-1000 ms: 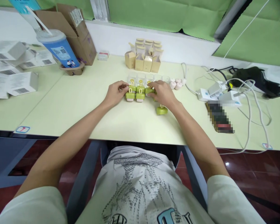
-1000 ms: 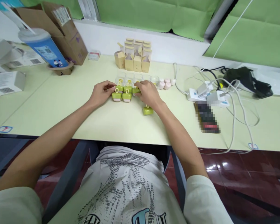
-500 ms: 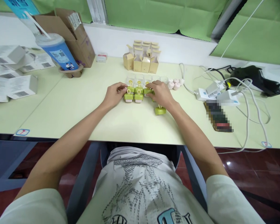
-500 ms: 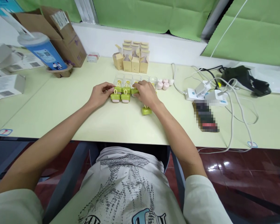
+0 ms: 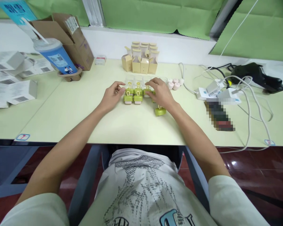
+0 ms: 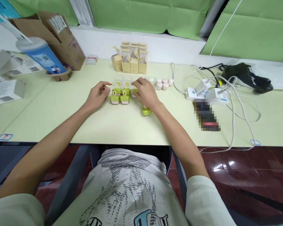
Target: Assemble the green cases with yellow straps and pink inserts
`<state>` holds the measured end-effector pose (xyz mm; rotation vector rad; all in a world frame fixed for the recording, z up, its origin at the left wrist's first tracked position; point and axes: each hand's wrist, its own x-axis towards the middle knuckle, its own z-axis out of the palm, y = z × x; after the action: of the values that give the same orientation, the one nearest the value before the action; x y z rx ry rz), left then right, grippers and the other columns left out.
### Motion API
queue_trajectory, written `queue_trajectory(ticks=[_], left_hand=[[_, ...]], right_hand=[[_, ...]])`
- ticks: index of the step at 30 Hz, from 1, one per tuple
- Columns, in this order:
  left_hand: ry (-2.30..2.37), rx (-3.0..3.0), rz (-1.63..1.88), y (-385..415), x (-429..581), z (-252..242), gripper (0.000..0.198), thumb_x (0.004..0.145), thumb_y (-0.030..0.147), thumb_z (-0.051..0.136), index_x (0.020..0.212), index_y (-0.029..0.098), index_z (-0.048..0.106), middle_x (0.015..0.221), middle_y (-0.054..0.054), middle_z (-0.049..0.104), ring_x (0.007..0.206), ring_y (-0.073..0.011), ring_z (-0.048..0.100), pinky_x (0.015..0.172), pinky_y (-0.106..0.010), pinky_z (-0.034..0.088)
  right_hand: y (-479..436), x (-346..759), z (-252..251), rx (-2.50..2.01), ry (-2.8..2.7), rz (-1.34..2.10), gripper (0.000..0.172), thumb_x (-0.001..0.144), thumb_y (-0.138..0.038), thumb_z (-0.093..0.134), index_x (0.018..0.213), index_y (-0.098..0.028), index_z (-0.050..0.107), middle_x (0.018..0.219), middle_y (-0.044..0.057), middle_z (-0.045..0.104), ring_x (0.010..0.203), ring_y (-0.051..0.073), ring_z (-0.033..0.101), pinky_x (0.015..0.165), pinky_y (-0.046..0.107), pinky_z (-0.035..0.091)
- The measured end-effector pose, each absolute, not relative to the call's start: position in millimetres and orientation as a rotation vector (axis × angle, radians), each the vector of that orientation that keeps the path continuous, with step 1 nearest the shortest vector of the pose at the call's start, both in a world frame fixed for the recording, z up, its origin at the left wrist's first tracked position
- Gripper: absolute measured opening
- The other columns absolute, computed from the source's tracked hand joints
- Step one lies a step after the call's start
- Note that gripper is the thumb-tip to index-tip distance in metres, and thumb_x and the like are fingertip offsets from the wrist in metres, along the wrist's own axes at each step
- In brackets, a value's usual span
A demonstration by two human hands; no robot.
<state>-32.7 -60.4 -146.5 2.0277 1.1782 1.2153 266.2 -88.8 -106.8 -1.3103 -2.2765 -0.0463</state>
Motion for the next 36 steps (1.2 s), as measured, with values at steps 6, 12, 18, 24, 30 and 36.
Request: queue_trajectory(ticks=[6,12,18,24,30,36], left_hand=[[1.058,2.161,1.201,-70.7,-39.2,-139.4,0.065,0.091,0.074,0.081,0.131,0.025,0.063,0.079,0.004,0.060,0.067,-0.0150,0.054,0.063,-0.027,0.046],[1.153,2.328,1.432,-87.1,-30.2,-128.6,0.039,0.109,0.060,0.062,0.117,0.022,0.067,0.074,0.004,0.060,0.062,-0.0136,0.052,0.063,-0.028,0.046],[0.475,3.290,0.959,-152.7,59.9,-102.4,0.046,0.109,0.005,0.052,0.149,0.022,0.067,0.142,-0.011,0.078,0.135,-0.0257,0.071,0.098,-0.037,0.061],[0.484,3.575,0.214,-162.4,116.6,-102.2,0.039,0.113,0.003,0.047,0.144,0.009,0.070,0.142,-0.018,0.078,0.131,-0.0286,0.073,0.093,-0.040,0.060],[0.774,2.939,0.743,-175.3,84.6,-98.8,0.043,0.100,-0.006,0.059,0.137,0.013,0.069,0.136,-0.016,0.078,0.121,-0.0269,0.077,0.089,-0.037,0.064],[0.632,1.962,1.250,-180.2,50.3,-92.7,0.061,0.085,0.041,0.102,0.138,0.026,0.078,0.135,-0.009,0.079,0.110,-0.0200,0.079,0.097,-0.034,0.069]], right_hand=[[-104.6,257.4,-99.0,-1.186,-2.315,-0.159,0.034,0.114,-0.032,0.051,0.107,-0.020,0.082,0.107,0.016,0.078,0.108,0.036,0.065,0.097,0.050,0.049],[-85.2,332.7,-78.2,-1.639,-1.838,-0.196,0.034,0.114,-0.031,0.048,0.123,-0.022,0.079,0.119,0.017,0.077,0.109,0.035,0.070,0.103,0.050,0.053],[-76.3,383.2,-99.6,-2.080,-1.853,-0.052,0.056,0.091,-0.036,0.077,0.143,-0.019,0.071,0.134,0.023,0.072,0.112,0.040,0.071,0.096,0.054,0.057],[-82.9,368.4,-119.1,-2.082,-1.750,-0.054,0.039,0.098,-0.035,0.067,0.135,-0.021,0.065,0.127,0.021,0.076,0.112,0.039,0.073,0.097,0.055,0.055],[-118.7,370.5,-81.1,-1.473,-1.406,0.186,0.033,0.100,-0.046,0.072,0.127,-0.029,0.064,0.118,0.013,0.080,0.101,0.030,0.078,0.091,0.048,0.063],[-197.4,317.7,-55.9,-0.921,-1.402,0.830,0.039,0.094,-0.058,0.089,0.121,-0.035,0.073,0.116,0.003,0.080,0.102,0.026,0.082,0.088,0.043,0.071]])
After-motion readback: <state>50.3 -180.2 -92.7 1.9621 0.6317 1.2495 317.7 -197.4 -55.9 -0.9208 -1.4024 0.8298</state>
